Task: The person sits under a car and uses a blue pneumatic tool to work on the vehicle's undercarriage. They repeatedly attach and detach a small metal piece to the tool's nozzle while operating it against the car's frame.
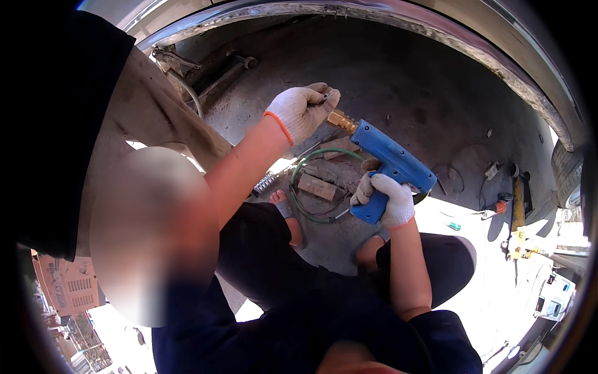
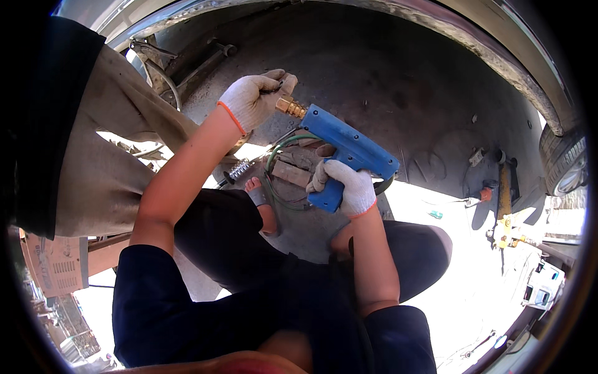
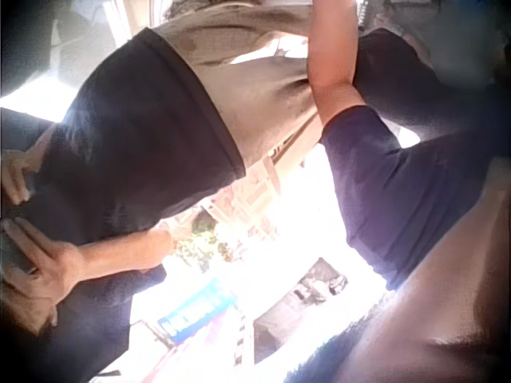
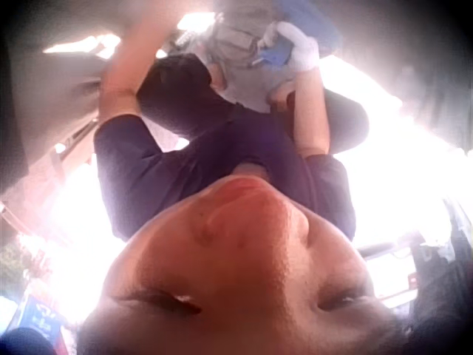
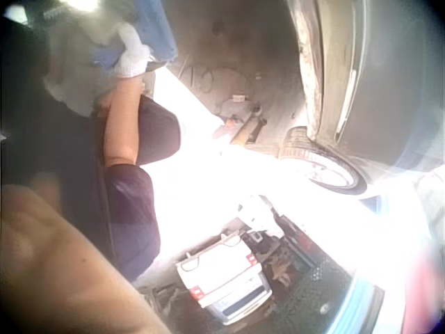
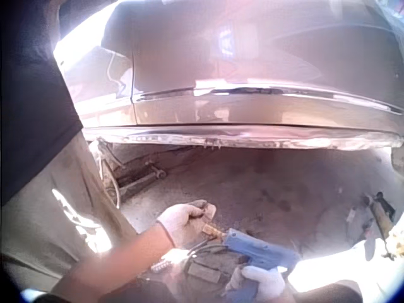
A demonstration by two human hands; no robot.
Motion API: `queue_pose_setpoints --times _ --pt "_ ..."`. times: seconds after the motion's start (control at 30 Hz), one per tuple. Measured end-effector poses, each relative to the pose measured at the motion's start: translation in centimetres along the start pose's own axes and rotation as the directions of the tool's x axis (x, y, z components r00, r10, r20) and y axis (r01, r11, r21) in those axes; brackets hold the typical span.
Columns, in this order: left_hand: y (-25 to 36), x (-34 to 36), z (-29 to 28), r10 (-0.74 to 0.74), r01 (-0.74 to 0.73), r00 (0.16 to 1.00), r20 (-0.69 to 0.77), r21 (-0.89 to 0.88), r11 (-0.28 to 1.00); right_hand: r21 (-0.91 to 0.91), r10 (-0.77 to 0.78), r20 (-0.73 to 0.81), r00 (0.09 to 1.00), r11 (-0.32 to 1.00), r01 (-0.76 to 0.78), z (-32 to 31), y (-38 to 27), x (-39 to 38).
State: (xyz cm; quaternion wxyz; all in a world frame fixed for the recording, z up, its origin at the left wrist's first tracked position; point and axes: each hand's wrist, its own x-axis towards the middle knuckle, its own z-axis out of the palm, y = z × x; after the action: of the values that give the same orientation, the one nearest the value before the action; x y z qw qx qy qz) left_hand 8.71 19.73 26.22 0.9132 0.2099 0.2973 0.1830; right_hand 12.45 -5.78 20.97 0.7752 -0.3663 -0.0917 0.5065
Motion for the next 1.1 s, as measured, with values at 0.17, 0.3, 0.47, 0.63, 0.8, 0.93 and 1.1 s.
queue_pose_setpoints --times 0.17,0.3,0.47,0.63,0.8,0.93,1.1 --pt "-4.0 -6.1 -0.6 0.074 -0.074 0.997 -0.002 0.035 0.997 0.215 0.021 0.030 0.999 0.976 -0.027 -1.4 0.0 -0.9" --pt "-5.7 -8.6 -3.1 0.127 -0.141 0.985 0.121 0.113 0.984 0.210 0.020 0.080 0.997 0.977 -0.036 -2.6 0.8 -1.9" --pt "-6.8 -10.6 -3.8 0.121 -0.210 0.958 0.261 0.345 0.915 0.145 0.083 0.047 0.995 0.986 -0.088 -3.9 2.6 -3.5" --pt "-7.2 -11.8 -4.2 -0.026 -0.078 0.980 0.197 0.499 0.863 0.265 0.073 0.183 0.980 0.957 -0.121 -5.3 3.4 -4.5" --pt "-8.1 -11.7 -4.7 0.006 -0.157 0.974 0.228 0.648 0.746 0.348 0.033 0.235 0.971 0.930 -0.116 -5.8 3.1 -4.4" --pt "-7.8 -11.8 -4.4 -0.011 -0.082 0.993 0.119 0.750 0.657 0.328 0.047 0.241 0.969 0.936 -0.127 -5.7 3.5 -4.1" --pt "-7.4 -12.1 -3.8 -0.051 0.047 0.999 -0.018 0.763 0.644 0.321 0.081 0.218 0.973 0.935 -0.149 -5.4 3.9 -3.9"
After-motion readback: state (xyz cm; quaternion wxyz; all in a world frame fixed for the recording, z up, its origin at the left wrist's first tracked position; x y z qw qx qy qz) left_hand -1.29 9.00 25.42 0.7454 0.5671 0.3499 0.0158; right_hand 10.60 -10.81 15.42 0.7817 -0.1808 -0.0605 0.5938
